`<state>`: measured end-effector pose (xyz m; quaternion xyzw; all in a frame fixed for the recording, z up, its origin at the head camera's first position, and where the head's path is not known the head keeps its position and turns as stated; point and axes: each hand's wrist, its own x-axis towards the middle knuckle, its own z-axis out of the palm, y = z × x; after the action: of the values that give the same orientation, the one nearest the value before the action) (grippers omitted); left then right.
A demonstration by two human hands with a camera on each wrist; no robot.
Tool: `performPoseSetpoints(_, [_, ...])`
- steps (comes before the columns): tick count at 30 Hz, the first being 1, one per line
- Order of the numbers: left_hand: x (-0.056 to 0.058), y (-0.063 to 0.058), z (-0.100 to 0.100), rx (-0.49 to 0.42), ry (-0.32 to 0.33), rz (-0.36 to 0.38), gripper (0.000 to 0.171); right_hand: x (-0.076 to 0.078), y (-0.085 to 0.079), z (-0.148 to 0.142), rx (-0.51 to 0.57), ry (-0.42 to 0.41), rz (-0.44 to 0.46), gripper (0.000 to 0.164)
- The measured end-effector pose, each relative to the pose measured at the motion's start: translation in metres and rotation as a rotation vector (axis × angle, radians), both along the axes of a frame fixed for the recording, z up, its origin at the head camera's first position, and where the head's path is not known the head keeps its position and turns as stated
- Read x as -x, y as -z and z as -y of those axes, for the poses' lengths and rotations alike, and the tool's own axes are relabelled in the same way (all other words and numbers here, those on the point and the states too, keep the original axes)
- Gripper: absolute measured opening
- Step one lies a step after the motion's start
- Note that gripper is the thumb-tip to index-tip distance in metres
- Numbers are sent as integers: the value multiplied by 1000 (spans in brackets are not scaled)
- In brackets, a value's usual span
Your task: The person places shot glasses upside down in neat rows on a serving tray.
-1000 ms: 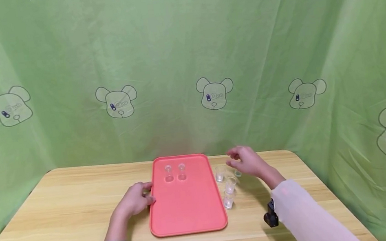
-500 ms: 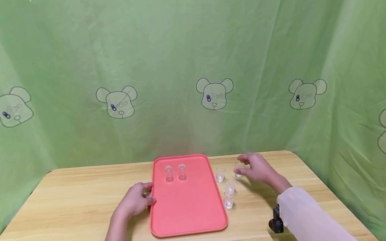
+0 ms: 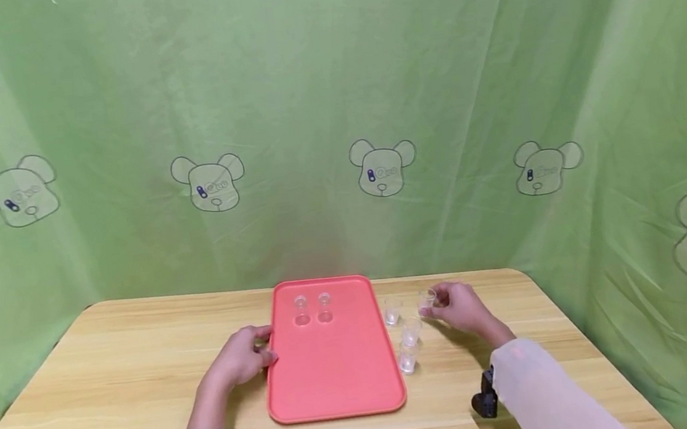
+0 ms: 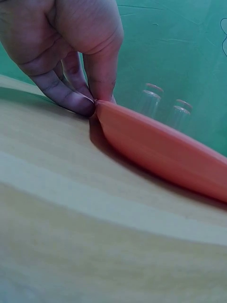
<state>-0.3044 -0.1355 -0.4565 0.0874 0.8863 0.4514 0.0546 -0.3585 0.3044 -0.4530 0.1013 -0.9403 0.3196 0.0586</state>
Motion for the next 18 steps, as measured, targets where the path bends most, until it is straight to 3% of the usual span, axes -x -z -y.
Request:
performPoseSetpoints(5, [-1, -1, 0, 2, 0, 1, 55, -1, 7, 2, 63, 29, 35, 26])
performPoseSetpoints(12, [-1, 0, 1, 0, -7, 7, 54, -1, 12, 7, 45, 42, 18, 28])
performPoseSetpoints(18, [-1, 0, 1, 2, -6, 3, 54, -1, 14, 9, 99, 90, 52, 20])
